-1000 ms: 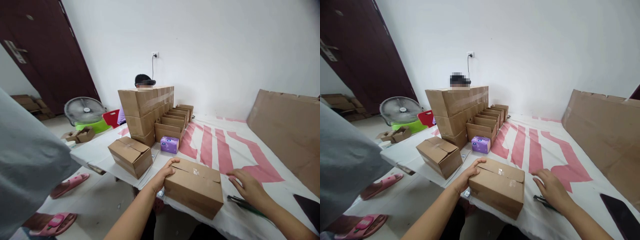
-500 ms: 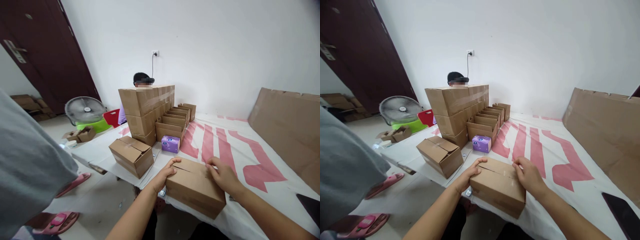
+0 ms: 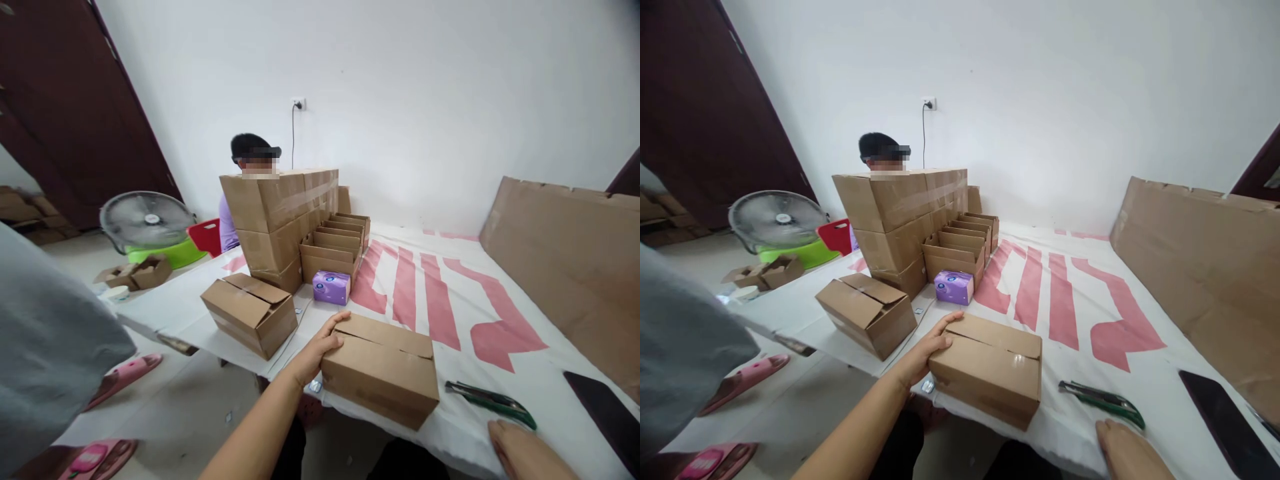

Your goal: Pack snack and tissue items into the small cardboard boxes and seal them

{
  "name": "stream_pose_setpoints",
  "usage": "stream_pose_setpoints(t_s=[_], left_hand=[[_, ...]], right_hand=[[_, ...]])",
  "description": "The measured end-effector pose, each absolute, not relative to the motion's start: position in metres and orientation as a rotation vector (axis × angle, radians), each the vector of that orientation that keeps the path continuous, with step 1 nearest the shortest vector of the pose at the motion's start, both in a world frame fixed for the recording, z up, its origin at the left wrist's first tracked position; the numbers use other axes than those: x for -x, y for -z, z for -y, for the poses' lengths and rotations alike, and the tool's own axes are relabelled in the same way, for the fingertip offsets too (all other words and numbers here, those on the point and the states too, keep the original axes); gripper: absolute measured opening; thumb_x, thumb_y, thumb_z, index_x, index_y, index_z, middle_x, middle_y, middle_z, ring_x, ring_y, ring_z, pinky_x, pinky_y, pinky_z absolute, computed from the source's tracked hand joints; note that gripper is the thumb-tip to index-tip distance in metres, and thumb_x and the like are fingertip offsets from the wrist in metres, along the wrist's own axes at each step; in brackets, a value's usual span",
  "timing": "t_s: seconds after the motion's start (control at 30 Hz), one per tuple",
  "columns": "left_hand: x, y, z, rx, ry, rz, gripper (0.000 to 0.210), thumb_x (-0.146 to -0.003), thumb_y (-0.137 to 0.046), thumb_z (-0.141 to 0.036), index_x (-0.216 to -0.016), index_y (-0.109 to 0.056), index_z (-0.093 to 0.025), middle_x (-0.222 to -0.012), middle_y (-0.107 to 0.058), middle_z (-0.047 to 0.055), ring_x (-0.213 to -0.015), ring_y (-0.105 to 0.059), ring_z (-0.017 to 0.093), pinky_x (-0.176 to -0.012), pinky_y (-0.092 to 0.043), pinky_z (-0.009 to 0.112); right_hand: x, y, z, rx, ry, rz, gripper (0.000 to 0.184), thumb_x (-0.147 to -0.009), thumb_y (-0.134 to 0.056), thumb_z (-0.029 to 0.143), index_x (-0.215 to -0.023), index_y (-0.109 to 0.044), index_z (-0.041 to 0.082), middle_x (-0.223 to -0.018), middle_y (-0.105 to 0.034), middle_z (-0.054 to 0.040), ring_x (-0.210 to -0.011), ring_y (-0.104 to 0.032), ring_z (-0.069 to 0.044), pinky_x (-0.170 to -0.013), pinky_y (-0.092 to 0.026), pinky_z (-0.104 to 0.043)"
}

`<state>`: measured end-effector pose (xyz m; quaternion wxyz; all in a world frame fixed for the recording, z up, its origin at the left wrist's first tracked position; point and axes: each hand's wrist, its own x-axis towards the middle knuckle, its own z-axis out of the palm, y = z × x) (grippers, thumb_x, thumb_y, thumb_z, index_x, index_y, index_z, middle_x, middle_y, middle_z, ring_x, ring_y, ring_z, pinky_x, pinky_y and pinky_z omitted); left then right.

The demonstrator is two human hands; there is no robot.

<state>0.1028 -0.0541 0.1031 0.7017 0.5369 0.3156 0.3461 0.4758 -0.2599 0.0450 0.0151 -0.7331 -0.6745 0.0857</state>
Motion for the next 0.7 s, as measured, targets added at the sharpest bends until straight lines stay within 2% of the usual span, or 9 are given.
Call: stream_pose_setpoints(t_s=[0.13,0.2,0.27,0.4,0.47,0.6,0.7], left_hand=[[-0.096,-0.104,0.054,-1.383,-0.880,-0.763,0.084,-0.072,-0.066,-0.044,-0.146,-0.030,-0.027,-0.148,-0.040,0.011,-0.133,-0.044,0.029,-0.106,-0.036,0.039],[-0.089,-0.107,0.056,-1.546,-0.954,-0.853,0.074,-0.072,-0.068,-0.050,-0.137,-0.042,-0.024,-0.143,-0.043,0.013,-0.135,-0.040,0.031,-0.107,-0.035,0.042],[-0.080,-0.114,0.060,-1.746,-0.993,-0.896,0.058,-0.071,-0.072,-0.050,-0.118,-0.054,-0.022,-0.128,-0.052,0.011,-0.126,-0.047,0.030,-0.105,-0.037,0.043],[-0.063,-0.141,0.068,-2.015,-0.881,-0.731,0.024,-0.075,-0.070,-0.034,-0.086,-0.055,-0.020,-0.094,-0.060,0.004,-0.093,-0.058,0.021,-0.088,-0.046,0.035],[-0.060,-0.160,0.069,-2.129,-0.720,-0.648,0.015,-0.077,-0.065,-0.023,-0.080,-0.051,-0.020,-0.090,-0.064,0.004,-0.087,-0.061,0.019,-0.082,-0.048,0.033],[-0.072,-0.197,0.064,-2.558,-0.388,-0.377,0.020,-0.066,-0.057,-0.004,-0.077,-0.053,-0.020,-0.111,-0.071,0.006,-0.107,-0.063,0.022,-0.096,-0.046,0.036],[-0.088,-0.214,0.062,-2.862,-0.139,-0.162,0.026,-0.061,-0.059,-0.004,-0.081,-0.061,-0.020,-0.112,-0.073,0.006,-0.115,-0.061,0.026,-0.105,-0.041,0.037]], right_hand=[[-0.476,-0.042,0.263,2.340,-0.426,2.149,0.018,-0.078,-0.049,0.011,-0.084,-0.066,0.018,-0.091,-0.073,-0.0143,-0.084,-0.068,-0.029,-0.078,-0.050,-0.039],[-0.476,-0.049,0.260,2.365,-0.468,2.170,0.016,-0.077,-0.052,0.012,-0.085,-0.065,0.017,-0.093,-0.072,-0.0149,-0.087,-0.068,-0.030,-0.079,-0.049,-0.040],[-0.477,-0.054,0.255,2.374,-0.477,2.173,0.014,-0.081,-0.052,0.017,-0.084,-0.066,0.017,-0.093,-0.072,-0.0148,-0.087,-0.068,-0.031,-0.078,-0.049,-0.041],[-0.481,-0.051,0.245,2.378,-0.308,2.190,0.027,-0.086,-0.043,0.017,-0.075,-0.069,0.017,-0.088,-0.073,-0.0149,-0.083,-0.069,-0.032,-0.076,-0.049,-0.043],[-0.483,-0.049,0.240,2.358,-0.209,2.217,0.027,-0.082,-0.044,0.011,-0.074,-0.070,0.017,-0.087,-0.073,-0.0148,-0.082,-0.069,-0.032,-0.076,-0.048,-0.042],[-0.481,-0.050,0.236,2.280,-0.212,2.197,0.024,-0.077,-0.046,0.009,-0.076,-0.069,0.019,-0.081,-0.073,-0.0105,-0.077,-0.069,-0.029,-0.069,-0.046,-0.036],[-0.477,-0.050,0.236,2.231,-0.309,2.158,0.024,-0.076,-0.044,0.010,-0.070,-0.063,0.023,-0.072,-0.071,-0.0062,-0.070,-0.067,-0.026,-0.064,-0.045,-0.035]])
